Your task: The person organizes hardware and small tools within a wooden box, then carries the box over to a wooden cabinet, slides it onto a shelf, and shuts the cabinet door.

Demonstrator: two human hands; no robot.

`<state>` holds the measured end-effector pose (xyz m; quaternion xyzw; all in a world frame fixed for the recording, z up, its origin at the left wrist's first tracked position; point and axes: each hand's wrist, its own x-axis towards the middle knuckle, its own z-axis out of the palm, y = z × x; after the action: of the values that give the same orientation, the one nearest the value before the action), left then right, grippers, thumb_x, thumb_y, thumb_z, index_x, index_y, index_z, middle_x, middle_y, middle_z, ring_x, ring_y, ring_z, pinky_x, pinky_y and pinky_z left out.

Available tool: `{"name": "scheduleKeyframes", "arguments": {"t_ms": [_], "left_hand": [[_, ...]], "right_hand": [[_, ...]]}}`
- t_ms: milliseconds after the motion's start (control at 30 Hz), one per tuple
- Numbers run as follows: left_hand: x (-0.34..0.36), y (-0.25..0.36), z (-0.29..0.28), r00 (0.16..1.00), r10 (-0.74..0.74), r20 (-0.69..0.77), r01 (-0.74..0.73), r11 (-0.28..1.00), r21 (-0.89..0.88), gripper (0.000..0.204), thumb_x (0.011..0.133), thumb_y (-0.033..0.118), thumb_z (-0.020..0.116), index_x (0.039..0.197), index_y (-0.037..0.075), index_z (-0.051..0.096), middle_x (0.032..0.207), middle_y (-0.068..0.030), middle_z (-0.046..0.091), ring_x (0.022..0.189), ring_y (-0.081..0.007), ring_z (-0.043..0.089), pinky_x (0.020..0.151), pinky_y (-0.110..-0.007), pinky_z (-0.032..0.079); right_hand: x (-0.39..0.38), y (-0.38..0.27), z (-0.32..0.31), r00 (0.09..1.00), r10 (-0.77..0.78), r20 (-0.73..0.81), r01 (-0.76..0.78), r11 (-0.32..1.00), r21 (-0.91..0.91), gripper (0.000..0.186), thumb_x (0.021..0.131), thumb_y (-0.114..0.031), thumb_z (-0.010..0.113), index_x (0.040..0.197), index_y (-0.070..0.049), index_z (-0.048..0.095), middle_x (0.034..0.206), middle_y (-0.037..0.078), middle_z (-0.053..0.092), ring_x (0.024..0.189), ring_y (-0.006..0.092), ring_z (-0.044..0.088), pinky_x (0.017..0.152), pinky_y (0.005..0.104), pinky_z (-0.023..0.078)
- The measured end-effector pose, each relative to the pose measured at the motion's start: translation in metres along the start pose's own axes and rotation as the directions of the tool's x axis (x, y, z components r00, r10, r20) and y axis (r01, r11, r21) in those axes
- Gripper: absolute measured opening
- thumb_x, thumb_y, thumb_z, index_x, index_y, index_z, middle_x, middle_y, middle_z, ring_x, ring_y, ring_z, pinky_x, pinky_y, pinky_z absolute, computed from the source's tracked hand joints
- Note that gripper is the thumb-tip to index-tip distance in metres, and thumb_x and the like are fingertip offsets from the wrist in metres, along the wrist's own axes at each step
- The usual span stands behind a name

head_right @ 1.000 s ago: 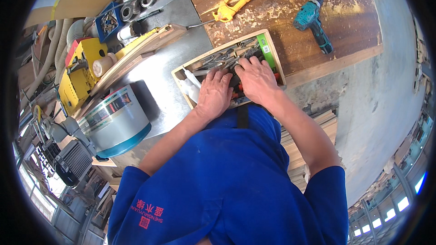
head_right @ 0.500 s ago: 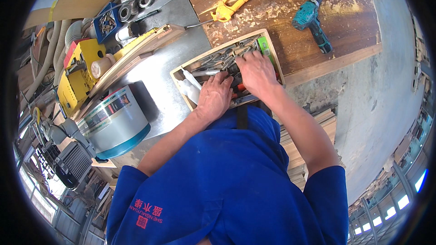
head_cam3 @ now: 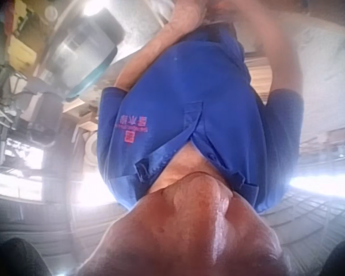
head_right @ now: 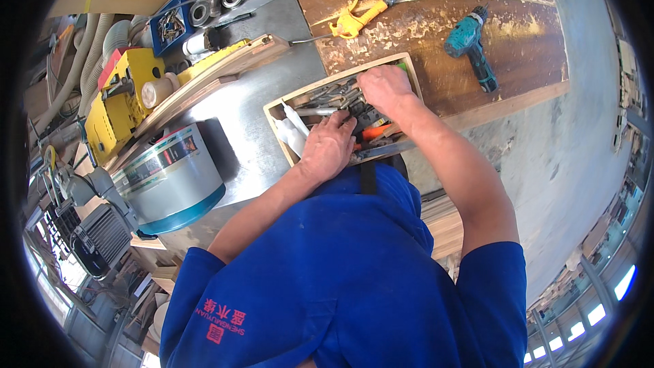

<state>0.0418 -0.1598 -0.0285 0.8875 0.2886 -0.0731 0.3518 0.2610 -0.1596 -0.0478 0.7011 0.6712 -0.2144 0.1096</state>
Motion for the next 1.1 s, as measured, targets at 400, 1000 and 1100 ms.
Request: {"name": "scheduleKeyframes", "arguments": {"t_ms": [400,1000,1100], "left_hand": [[0.001,-0.006,-0.019,0.963,-0.067,-0.26,0.003,0.971,-0.238,0.039,0.09,0.011,0.075,0.127,0.001,0.07,0.12,-0.0176,0.07,0.114,-0.0376,0.067,0.099,-0.048,0.054],[0.016,-0.053,-0.118,0.727,-0.243,-0.642,-0.031,0.923,-0.384,0.022,0.097,0.011,0.078,0.116,0.001,0.073,0.097,-0.0135,0.072,0.091,-0.0265,0.072,0.08,-0.039,0.056],[0.021,-0.074,-0.146,0.622,-0.089,-0.778,0.096,0.995,-0.038,0.035,0.091,0.015,0.082,0.123,0.004,0.071,0.115,-0.0131,0.071,0.112,-0.0294,0.067,0.098,-0.044,0.05]], "right_hand": [[-0.028,0.009,-0.004,0.951,-0.049,-0.305,0.184,0.883,0.433,0.019,0.094,-0.025,0.064,0.105,-0.011,0.071,0.102,0.016,0.073,0.091,0.0408,0.071,0.08,0.0513,0.057],[0.033,-0.057,-0.115,0.979,-0.068,-0.192,0.19,0.649,0.737,0.015,0.106,-0.016,0.062,0.105,-0.001,0.066,0.083,0.009,0.071,0.067,0.0214,0.066,0.064,0.0359,0.052],[0.057,-0.061,-0.127,0.921,-0.13,-0.366,0.31,0.815,0.49,0.016,0.105,-0.019,0.06,0.107,-0.004,0.066,0.097,0.019,0.074,0.088,0.0408,0.07,0.079,0.0499,0.055]]}}
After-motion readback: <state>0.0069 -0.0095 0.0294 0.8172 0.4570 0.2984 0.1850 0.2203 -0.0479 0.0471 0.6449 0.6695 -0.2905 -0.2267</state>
